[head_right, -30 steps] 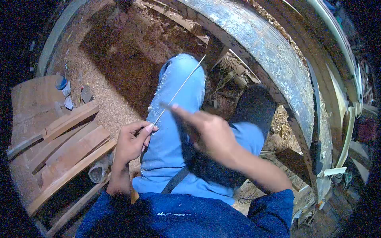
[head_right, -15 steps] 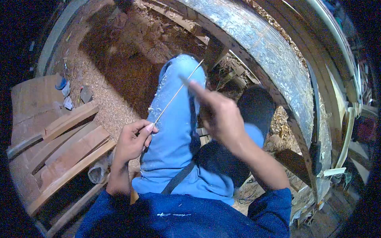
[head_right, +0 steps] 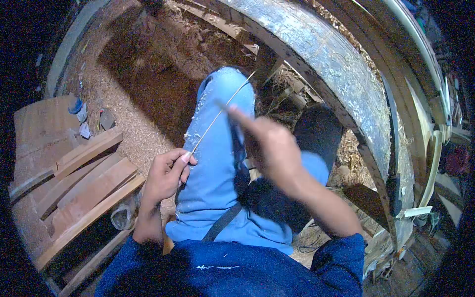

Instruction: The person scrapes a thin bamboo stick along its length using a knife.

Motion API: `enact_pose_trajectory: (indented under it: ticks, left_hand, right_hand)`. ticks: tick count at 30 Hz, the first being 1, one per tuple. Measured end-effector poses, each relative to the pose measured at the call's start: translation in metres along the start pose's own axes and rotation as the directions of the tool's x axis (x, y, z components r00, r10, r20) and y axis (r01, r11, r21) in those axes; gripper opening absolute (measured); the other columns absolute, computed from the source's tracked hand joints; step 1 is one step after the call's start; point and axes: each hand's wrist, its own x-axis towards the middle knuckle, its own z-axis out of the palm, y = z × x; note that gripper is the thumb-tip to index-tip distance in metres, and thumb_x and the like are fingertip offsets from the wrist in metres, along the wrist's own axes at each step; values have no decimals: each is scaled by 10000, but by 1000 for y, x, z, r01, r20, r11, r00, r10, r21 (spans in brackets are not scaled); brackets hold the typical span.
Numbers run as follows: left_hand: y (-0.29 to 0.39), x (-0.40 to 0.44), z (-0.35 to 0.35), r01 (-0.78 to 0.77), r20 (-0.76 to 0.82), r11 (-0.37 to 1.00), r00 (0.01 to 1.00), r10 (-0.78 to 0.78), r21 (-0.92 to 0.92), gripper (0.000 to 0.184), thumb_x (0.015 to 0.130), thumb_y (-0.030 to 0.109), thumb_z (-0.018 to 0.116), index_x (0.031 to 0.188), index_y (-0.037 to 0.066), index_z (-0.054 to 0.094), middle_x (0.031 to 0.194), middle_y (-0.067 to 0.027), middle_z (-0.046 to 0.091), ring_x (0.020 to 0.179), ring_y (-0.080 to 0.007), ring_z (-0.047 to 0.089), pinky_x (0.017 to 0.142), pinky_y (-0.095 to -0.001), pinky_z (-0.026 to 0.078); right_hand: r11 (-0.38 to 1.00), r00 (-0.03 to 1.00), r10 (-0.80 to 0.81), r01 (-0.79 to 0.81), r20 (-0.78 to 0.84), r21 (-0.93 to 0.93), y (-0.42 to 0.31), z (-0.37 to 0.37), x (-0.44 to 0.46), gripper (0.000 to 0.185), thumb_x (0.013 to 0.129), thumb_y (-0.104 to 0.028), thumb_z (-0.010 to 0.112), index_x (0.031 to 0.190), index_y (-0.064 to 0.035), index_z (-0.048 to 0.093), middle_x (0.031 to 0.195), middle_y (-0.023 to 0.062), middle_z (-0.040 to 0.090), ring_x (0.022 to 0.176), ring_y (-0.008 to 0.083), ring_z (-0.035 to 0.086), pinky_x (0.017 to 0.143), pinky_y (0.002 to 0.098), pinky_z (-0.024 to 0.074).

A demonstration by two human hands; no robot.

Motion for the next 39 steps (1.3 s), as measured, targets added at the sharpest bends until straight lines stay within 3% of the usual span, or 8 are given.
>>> enact_pose_trajectory:
  ticks: [7,11,15,19,23,27,33,39]
  left_hand:
    - [-2,-1,3,-21,-15,1000,1000,22,19,280,1106,205,553,994,-7,698,632,24,554,567,-36,489,523,-229,375]
    - [0,-1,4,-24,-31,1000,999,24,11,249,1087,161,560,971,-1,709,621,16,556,571,-38,495,527,-246,387]
    - [2,-2,4,-27,-23,999,999,27,17,251,1087,162,559,969,-6,703,621,19,551,572,-35,493,526,-244,385]
    - [1,-3,3,-42,-16,998,999,42,36,280,1109,208,542,996,2,694,622,30,546,554,-32,476,515,-229,367]
    - [-2,-4,2,-29,-20,999,999,30,17,284,1110,211,540,1001,1,696,621,32,543,551,-31,475,515,-229,365]
    - [-2,-6,4,-22,-25,1000,999,22,0,276,1105,206,552,1007,-5,702,625,31,544,555,-31,479,519,-228,363]
    - [1,-13,1,-24,-42,999,999,25,35,256,1093,190,578,997,-7,710,638,25,562,569,-35,496,527,-225,364]
    - [-2,-27,-10,-21,-18,993,1000,23,118,251,1092,194,583,1004,-4,710,663,3,606,558,-44,516,511,-231,388]
  right_hand:
    - [996,994,-78,80,75,-31,-12,9,-12,757,840,23,660,1536,-249,541,860,164,649,767,368,696,714,496,579]
    - [996,986,-59,49,-153,-68,4,0,4,760,849,-5,665,1541,-284,524,866,169,648,765,396,697,698,526,579]
    - [992,987,-31,49,158,-113,-27,10,-17,822,801,30,677,1548,-275,514,881,174,654,814,401,707,721,526,582]
    - [998,983,35,-43,-178,-38,2,-10,9,782,789,51,662,1503,-254,579,892,166,665,819,371,703,754,478,571]
    - [997,995,38,-31,93,-76,-23,6,-14,829,796,60,675,1535,-290,539,886,166,657,822,367,699,760,493,574]
    - [998,980,-8,-5,-199,-68,5,-11,11,813,774,59,682,1520,-241,561,893,168,663,818,349,696,748,471,561]
    - [999,998,-26,24,55,25,-10,4,-9,697,858,24,683,1507,-205,572,931,189,690,855,399,714,803,492,577]
    - [998,973,-41,51,-226,42,14,-6,8,698,844,24,714,1495,-190,584,1030,244,724,932,410,734,836,467,583]
